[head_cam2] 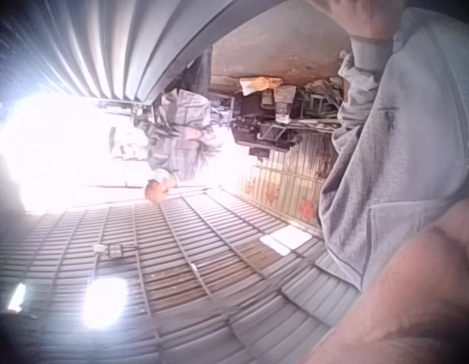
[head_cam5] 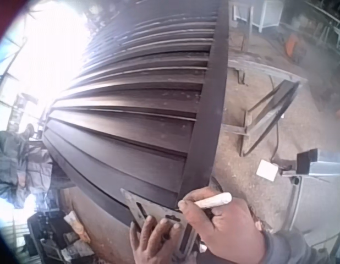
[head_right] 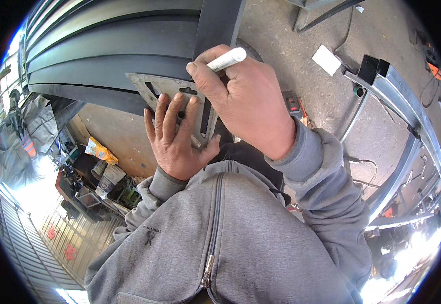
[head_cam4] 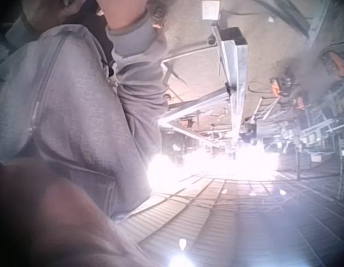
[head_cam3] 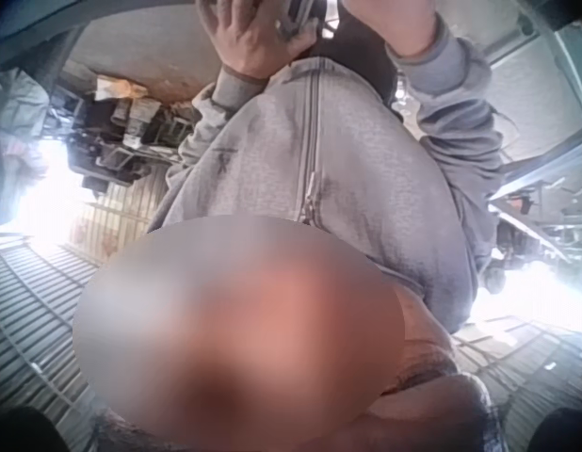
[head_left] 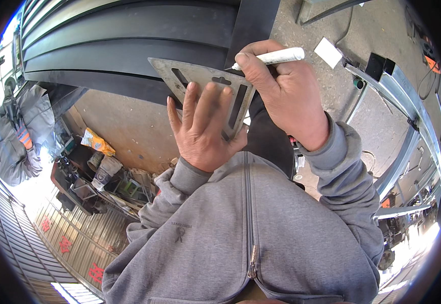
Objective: The person marks a large curved metal panel with a set square and marker, then uses a hammer to tap and align the panel's edges. The person handles the panel, set square, marker, and hammer while working in a workshop.
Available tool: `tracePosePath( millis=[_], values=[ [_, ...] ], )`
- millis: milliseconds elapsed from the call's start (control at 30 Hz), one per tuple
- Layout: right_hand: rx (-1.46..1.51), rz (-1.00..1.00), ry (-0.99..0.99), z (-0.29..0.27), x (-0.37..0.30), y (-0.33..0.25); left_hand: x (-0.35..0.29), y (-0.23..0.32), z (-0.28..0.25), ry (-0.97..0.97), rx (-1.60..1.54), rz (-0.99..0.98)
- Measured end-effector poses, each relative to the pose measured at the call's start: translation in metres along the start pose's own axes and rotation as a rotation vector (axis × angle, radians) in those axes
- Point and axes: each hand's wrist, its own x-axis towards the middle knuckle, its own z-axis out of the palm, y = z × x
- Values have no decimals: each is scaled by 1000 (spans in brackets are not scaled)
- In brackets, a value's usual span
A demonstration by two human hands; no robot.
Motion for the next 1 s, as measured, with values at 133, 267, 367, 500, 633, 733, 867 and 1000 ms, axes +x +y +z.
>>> tracePosePath(
  millis=[133, 267, 367, 500, 633, 733, 867, 1000],
  values=[
    [73, 37, 7, -7, 0, 0, 0, 0, 0, 5, 10, 0],
    [9, 61, -38, -25, -2, 2, 1, 0, 1, 3, 26, 3],
    [-12, -5, -21, -32, -6, 4, 1, 1, 2, 2, 48, 4],
    [-49, -5, -9, -36, -12, 4, 0, 2, 2, -1, 76, 4],
    [-70, 22, 75, -48, -21, 1, -1, 1, 1, -3, 86, 15],
    [107, 93, 239, -57, -37, 3, -1, 1, 1, -4, 89, 18],
    [316, -5, 277, -38, -53, 29, -1, 1, 0, -15, 96, 16],
    [329, 135, 242, -5, -73, 45, 0, 3, -3, -15, 125, 21]
  ],
)
